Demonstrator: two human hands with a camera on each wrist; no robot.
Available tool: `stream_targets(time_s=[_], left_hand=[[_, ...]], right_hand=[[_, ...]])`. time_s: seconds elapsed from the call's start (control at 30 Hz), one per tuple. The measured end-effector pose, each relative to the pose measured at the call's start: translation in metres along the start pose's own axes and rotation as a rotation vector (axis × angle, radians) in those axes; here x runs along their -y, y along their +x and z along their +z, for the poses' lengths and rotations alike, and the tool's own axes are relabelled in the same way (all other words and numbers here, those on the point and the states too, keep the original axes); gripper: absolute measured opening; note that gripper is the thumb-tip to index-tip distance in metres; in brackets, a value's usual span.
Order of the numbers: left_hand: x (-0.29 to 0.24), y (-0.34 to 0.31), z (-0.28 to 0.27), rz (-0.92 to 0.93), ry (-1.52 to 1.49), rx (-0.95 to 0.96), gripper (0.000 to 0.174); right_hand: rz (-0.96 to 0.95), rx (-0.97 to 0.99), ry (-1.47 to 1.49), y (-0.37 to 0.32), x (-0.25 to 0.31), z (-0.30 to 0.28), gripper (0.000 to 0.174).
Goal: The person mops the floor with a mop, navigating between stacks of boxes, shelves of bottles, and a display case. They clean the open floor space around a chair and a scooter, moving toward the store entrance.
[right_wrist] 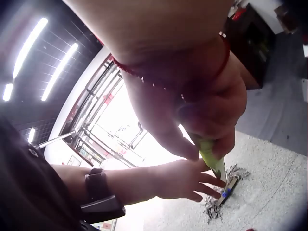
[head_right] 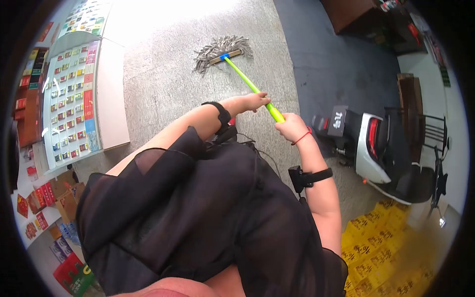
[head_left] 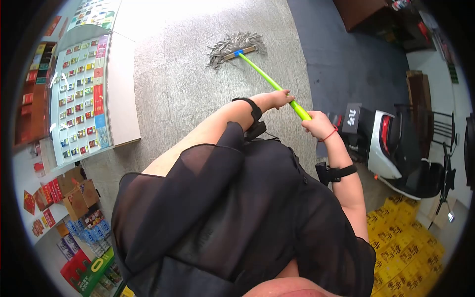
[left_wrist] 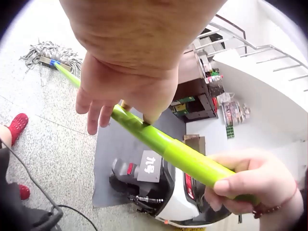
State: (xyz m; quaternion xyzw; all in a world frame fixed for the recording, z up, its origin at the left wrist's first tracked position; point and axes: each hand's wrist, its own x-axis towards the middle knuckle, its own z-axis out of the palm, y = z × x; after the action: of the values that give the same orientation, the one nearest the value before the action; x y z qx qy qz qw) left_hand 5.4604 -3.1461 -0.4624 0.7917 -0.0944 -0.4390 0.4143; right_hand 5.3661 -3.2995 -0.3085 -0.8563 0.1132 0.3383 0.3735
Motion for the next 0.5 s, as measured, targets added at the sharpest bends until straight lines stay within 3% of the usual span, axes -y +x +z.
stream_targets(time_s=[0.23, 0.37, 0.4, 0.5], left_hand=[[0.0, 0.04, -0.124, -0.035, 0.042, -0.005, 0.069], [-0.017, 0.044, -0.187, -0.049, -0.082, -0.074, 0.067], [-0.021, 0.034, -0.208, 0.11, 0.041, -0.065, 0.068], [-0.018, 0.044, -0.239, 0.166, 0.231, -0.07, 0.058]], right_hand=[[0.039, 0.023, 0.029, 0.089, 0.098, -0.023, 0.024], [0.03, 0.049, 0.076, 0.12, 0.164, -0.048, 0.037], [0.03, 0.036, 0.067, 0.133, 0.175, -0.051, 0.035], [-0.022, 0.053, 0.066, 0.156, 0.203, -0.055, 0.038]])
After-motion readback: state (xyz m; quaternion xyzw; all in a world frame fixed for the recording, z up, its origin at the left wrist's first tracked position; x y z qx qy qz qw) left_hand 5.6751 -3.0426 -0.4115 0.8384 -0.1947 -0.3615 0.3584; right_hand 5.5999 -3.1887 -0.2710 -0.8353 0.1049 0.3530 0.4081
